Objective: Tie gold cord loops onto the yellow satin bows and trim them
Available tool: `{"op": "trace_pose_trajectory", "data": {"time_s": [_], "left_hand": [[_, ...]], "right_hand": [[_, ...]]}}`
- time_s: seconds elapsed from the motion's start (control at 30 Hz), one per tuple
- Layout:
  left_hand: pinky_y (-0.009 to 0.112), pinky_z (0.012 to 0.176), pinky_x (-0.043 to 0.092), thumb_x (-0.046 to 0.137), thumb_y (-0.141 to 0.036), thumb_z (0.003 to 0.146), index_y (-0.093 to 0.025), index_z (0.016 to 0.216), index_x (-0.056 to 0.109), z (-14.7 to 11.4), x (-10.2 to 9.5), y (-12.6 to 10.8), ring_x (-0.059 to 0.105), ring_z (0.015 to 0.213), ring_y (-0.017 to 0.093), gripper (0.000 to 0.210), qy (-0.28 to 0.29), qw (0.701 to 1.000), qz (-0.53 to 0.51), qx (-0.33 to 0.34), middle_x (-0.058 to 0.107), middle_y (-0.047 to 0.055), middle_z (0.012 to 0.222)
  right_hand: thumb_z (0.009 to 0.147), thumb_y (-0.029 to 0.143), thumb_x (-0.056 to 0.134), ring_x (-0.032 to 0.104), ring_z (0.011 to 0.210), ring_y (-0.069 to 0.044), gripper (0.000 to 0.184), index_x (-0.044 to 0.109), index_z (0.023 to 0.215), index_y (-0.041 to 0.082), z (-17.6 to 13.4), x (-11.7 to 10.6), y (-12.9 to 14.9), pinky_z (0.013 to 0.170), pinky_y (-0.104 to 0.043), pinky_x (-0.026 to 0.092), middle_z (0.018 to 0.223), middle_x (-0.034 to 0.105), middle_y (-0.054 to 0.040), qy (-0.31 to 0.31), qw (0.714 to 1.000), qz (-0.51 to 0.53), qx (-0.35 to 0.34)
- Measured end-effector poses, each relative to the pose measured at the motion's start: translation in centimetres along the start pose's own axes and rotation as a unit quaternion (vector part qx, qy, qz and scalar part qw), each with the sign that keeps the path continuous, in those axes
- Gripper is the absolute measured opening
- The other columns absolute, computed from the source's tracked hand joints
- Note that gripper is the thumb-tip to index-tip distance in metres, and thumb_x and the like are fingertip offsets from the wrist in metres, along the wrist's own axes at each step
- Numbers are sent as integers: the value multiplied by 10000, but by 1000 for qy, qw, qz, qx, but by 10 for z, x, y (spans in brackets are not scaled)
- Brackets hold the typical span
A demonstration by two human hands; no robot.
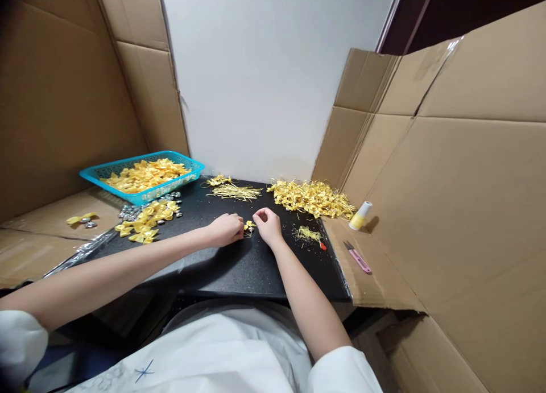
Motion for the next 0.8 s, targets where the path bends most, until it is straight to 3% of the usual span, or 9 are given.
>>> {"op": "trace_pose_trajectory", "data": {"time_s": [0.1, 0.23, 0.43, 0.63, 0.8], "left_hand": [[330, 771, 462, 533, -225, 851, -154, 867, 709, -1, 1, 0, 616, 970, 267, 190, 3, 1000, 12, 9, 676, 129, 986], [296, 755, 462, 527, -221, 847, -179, 850, 716, 0, 5, 12, 631, 918, 235, 193, 22, 999, -25, 13, 679, 105, 957], [219, 647, 417, 550, -257, 809, -211, 783, 720, 5, 4, 34, 620, 735, 158, 178, 44, 992, -119, 7, 702, 35, 846], [216, 571, 372, 560, -256, 752, -203, 745, 724, 5, 2, 44, 593, 668, 151, 173, 20, 989, -147, 2, 698, 27, 765], [216, 607, 396, 593, -243, 729, -194, 703, 713, 0, 8, 52, 585, 661, 147, 132, -16, 984, -179, 15, 666, 19, 724]], "right_hand": [[762, 203, 584, 543, 637, -139, 49, 609, 721, 191, -3, 0, 5, 645, -271, 439, 729, 631, -1, 29, 996, -68, -54], [759, 189, 658, 542, 799, -169, 23, 652, 737, 191, -8, 3, 7, 772, -310, 429, 828, 659, -24, 110, 970, -166, -142], [716, 270, 770, 506, 955, -193, 140, 695, 825, 225, -13, 6, 7, 865, -367, 367, 988, 656, -20, 206, 940, -225, -155], [790, 247, 718, 457, 1001, -201, 89, 667, 734, 201, -18, 8, 18, 879, -401, 318, 996, 619, -25, 229, 911, -307, -154], [848, 227, 647, 424, 1028, -229, 108, 652, 752, 177, -24, 14, 25, 880, -410, 331, 1051, 578, -73, 231, 874, -371, -211]]}}
Point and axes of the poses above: each hand's wrist, its own z-axis towards the middle knuckle, its own x-axis out of the palm, y = z × x, the point moved 2 cm from there along z, towards the middle knuckle
